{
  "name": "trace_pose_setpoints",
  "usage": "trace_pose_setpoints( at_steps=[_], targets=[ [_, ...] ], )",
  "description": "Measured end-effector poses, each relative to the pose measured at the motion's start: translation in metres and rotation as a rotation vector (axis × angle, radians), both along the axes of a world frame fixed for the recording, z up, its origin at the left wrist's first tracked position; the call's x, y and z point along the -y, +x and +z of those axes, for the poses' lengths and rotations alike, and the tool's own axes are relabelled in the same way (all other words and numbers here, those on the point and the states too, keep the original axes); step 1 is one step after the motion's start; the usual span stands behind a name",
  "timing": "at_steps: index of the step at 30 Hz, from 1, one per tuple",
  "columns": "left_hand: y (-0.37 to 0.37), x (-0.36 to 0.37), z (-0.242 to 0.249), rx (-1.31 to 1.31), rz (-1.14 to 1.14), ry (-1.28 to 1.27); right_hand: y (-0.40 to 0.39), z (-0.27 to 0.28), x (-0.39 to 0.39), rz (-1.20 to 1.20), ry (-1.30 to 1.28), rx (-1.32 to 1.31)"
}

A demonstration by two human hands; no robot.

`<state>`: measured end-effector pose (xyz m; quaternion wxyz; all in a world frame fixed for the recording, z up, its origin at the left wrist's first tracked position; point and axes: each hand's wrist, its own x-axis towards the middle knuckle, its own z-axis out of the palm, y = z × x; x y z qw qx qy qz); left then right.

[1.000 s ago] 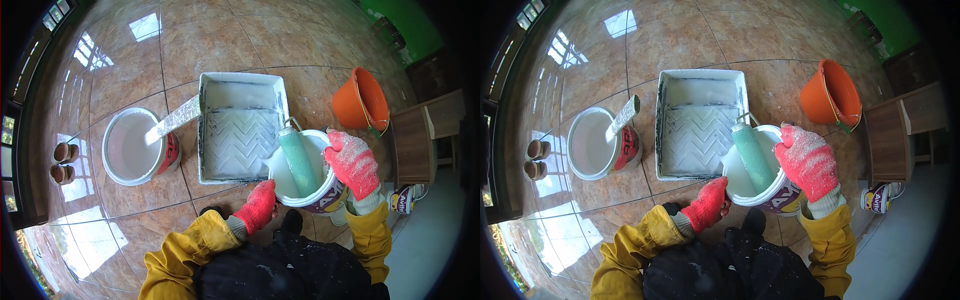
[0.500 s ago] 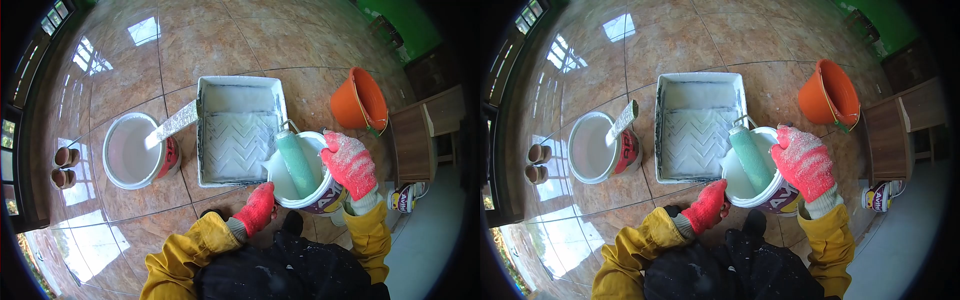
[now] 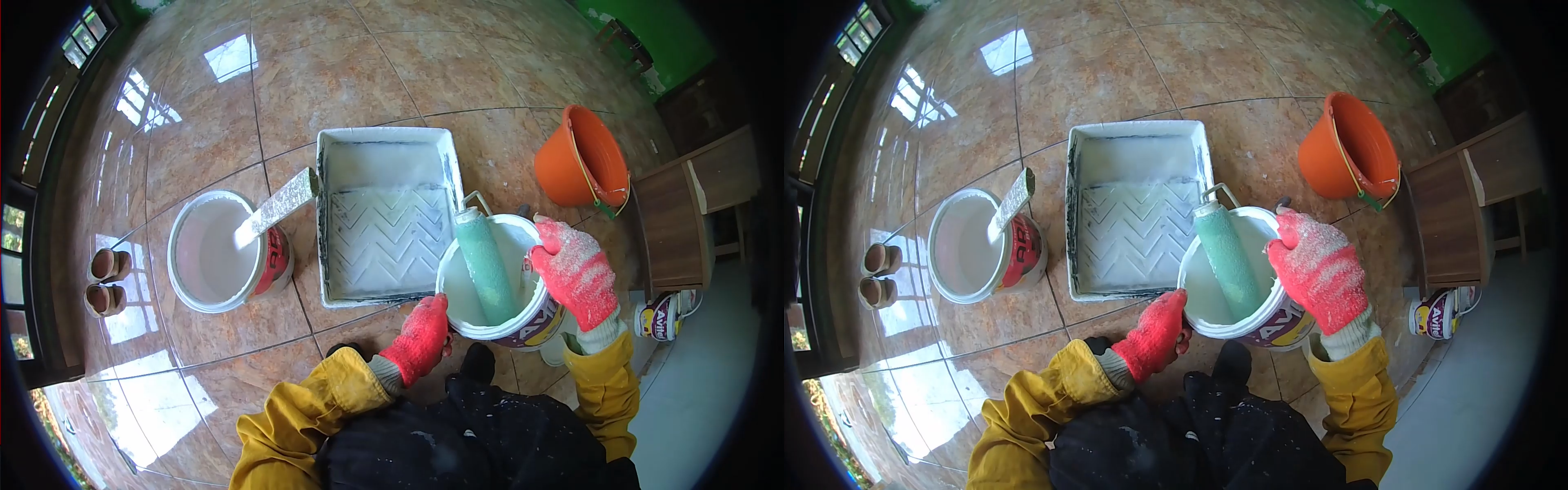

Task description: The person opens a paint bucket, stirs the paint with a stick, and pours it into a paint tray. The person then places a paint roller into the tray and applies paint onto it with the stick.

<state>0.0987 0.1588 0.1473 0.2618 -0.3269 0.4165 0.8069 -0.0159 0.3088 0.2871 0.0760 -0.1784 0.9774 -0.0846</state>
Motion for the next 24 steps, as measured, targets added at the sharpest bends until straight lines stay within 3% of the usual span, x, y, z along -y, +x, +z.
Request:
trace_pose_setpoints(
  at_steps=[4,15,18,21,24],
  targets=[
    [0.0,-0.007,-0.004,-0.064,0.006,-0.028,0.005,-0.003,-0.023,-0.035,-0.06,0.003],
    [-0.026,-0.03,0.052,-0.207,-0.392,-0.362,0.017,-0.036,-0.126,-0.129,-0.166,-0.029],
    [-0.046,-0.063,0.049,-0.261,-0.459,-0.361,0.013,-0.058,-0.165,-0.23,-0.504,0.007],
    [-0.055,-0.078,0.057,-0.268,-0.53,-0.411,0.016,-0.067,-0.19,-0.206,-0.313,-0.124],
    [-0.077,-0.115,0.051,-0.284,-0.547,-0.467,0.009,-0.091,-0.224,-0.285,-0.308,-0.148]
  ],
)
